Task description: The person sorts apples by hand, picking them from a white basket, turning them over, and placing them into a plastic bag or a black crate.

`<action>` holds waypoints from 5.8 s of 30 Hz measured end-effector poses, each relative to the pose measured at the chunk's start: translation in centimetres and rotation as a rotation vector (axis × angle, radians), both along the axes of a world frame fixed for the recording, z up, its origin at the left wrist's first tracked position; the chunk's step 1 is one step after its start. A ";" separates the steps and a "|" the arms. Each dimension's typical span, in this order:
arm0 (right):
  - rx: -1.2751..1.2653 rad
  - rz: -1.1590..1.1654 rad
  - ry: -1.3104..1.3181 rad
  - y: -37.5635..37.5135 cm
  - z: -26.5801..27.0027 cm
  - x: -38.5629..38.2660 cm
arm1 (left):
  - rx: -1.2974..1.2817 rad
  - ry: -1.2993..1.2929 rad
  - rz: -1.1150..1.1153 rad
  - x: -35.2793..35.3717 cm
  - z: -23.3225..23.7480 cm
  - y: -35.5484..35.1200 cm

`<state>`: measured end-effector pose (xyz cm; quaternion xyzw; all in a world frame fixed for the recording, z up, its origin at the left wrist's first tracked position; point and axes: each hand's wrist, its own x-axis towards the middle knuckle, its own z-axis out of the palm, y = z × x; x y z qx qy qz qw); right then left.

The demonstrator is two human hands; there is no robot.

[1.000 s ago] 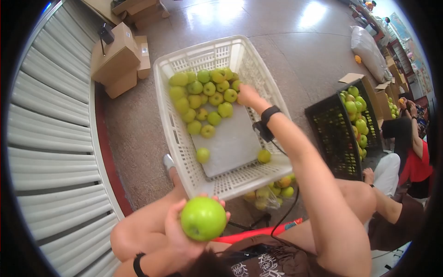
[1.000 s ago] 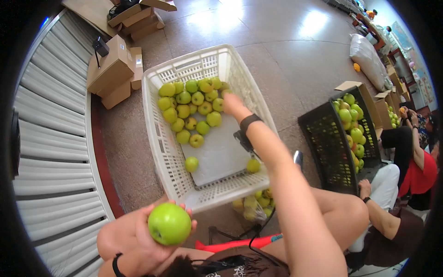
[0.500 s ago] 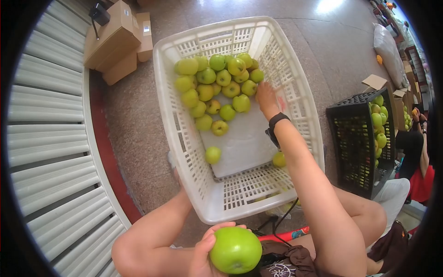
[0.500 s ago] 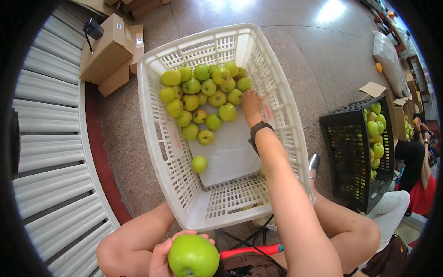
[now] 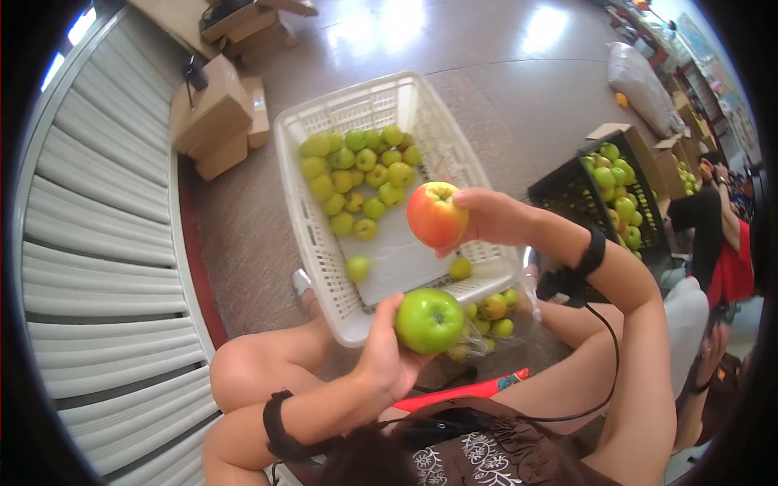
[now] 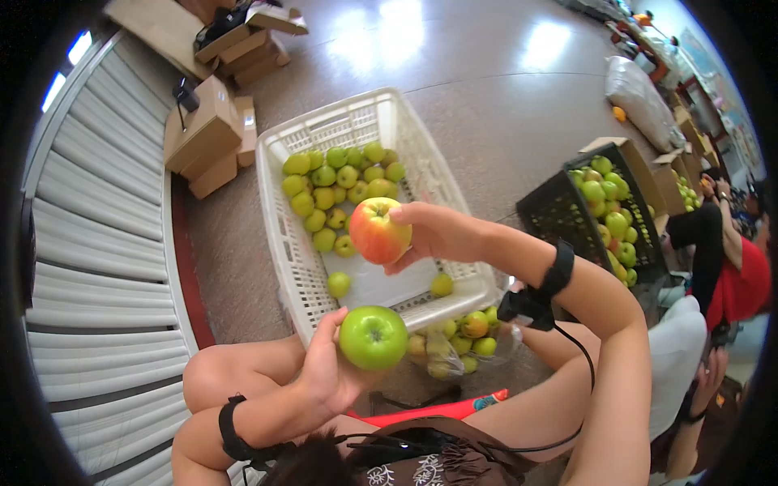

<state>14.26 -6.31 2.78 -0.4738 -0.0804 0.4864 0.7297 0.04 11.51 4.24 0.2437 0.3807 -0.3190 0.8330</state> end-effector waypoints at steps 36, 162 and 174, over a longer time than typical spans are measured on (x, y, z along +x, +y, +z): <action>0.239 -0.692 0.233 -9.1 5.5 -15.0 | -0.394 -1.145 0.468 -5.3 9.1 -7.0; 0.090 -1.117 -0.008 -4.0 16.4 -20.7 | 0.470 -0.623 -1.084 1.0 10.1 -4.8; 0.200 -0.987 -0.161 -5.4 15.4 -20.8 | 0.339 -0.675 -0.950 0.7 9.3 -4.7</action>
